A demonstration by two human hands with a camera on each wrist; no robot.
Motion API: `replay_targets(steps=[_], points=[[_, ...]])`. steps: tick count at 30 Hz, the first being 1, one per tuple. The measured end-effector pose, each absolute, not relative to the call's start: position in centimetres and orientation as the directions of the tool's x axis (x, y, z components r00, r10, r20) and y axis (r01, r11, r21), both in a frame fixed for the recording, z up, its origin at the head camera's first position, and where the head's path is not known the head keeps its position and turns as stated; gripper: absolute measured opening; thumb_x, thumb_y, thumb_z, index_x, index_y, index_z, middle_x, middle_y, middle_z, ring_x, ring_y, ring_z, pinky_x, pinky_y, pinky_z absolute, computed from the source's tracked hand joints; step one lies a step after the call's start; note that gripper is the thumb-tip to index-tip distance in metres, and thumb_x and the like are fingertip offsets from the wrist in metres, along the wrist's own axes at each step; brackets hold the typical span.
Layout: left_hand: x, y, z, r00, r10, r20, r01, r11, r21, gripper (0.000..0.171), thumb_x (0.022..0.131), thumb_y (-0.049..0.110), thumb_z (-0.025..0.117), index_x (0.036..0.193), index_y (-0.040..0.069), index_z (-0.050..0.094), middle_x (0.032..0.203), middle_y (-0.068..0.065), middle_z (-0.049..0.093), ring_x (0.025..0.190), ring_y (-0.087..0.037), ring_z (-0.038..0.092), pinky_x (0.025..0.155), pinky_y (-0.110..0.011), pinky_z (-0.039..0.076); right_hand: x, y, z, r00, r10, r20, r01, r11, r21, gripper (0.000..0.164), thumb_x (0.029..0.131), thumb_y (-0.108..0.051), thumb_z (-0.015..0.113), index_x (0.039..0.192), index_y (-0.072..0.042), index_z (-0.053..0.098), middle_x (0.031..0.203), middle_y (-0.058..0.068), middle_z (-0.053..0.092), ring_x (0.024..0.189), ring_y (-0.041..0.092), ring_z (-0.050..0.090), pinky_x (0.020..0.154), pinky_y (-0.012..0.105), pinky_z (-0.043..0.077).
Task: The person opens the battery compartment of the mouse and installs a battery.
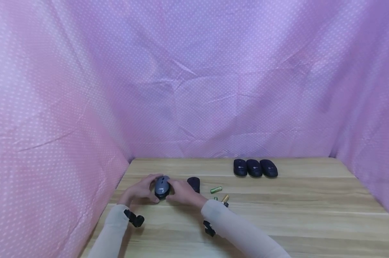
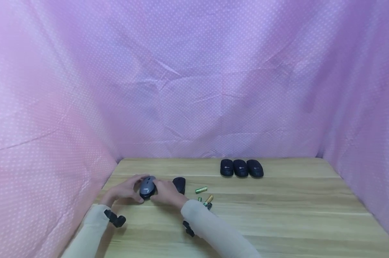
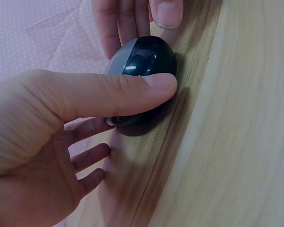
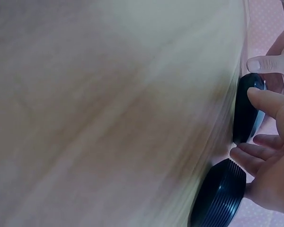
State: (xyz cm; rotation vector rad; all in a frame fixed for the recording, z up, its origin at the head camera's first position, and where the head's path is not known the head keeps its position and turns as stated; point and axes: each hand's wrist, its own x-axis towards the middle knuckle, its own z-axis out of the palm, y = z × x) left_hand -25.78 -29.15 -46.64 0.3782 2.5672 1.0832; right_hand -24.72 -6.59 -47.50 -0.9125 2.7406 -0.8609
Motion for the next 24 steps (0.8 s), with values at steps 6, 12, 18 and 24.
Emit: replay_targets(steps=[6,12,18,24], points=[[-25.9,-29.1,-46.9,-0.913,0.363,-0.187,0.109,0.657,0.746,0.109,0.064,0.006,0.094,0.157,0.006,0.036,0.16,-0.024,0.035,0.15,-0.049,0.026,0.122,-0.068,0.017,-24.7,-6.8,-47.4,-0.799,-0.596,0.075,-0.529,0.638,-0.56,0.066,0.09,-0.02,0.079,0.146,0.001,0.051,0.143,0.016,0.061,0.128,0.022,0.062,0.109,0.033,0.05],[-25.9,-29.1,-47.0,-0.92,0.359,-0.155,0.135,0.664,0.736,0.108,0.065,0.011,0.095,0.156,0.007,0.037,0.15,-0.021,0.046,0.143,-0.044,0.037,0.12,-0.07,0.018,-24.8,-6.8,-47.3,-0.814,-0.576,0.067,-0.484,0.611,-0.627,0.063,0.091,-0.013,0.076,0.148,-0.001,0.05,0.147,0.017,0.058,0.132,0.024,0.059,0.109,0.036,0.05],[-26.0,-28.7,-46.6,-0.916,0.379,-0.13,0.131,0.589,0.798,0.106,0.071,0.011,0.092,0.158,0.012,0.033,0.156,-0.019,0.039,0.144,-0.045,0.035,0.119,-0.072,0.02,-25.1,-5.7,-46.6,-0.807,-0.574,0.139,-0.492,0.522,-0.697,0.063,0.089,-0.005,0.076,0.146,0.002,0.05,0.147,0.02,0.056,0.134,0.03,0.057,0.112,0.039,0.048],[-26.5,-27.1,-44.9,-0.907,0.416,-0.07,0.156,0.484,0.861,0.104,0.074,0.004,0.087,0.16,0.013,0.03,0.163,-0.021,0.028,0.147,-0.052,0.032,0.119,-0.066,0.028,-26.0,-4.3,-45.6,-0.8,-0.542,0.259,-0.526,0.425,-0.737,0.062,0.087,-0.003,0.078,0.144,0.004,0.052,0.146,0.022,0.055,0.122,0.032,0.065,0.104,0.036,0.054]])
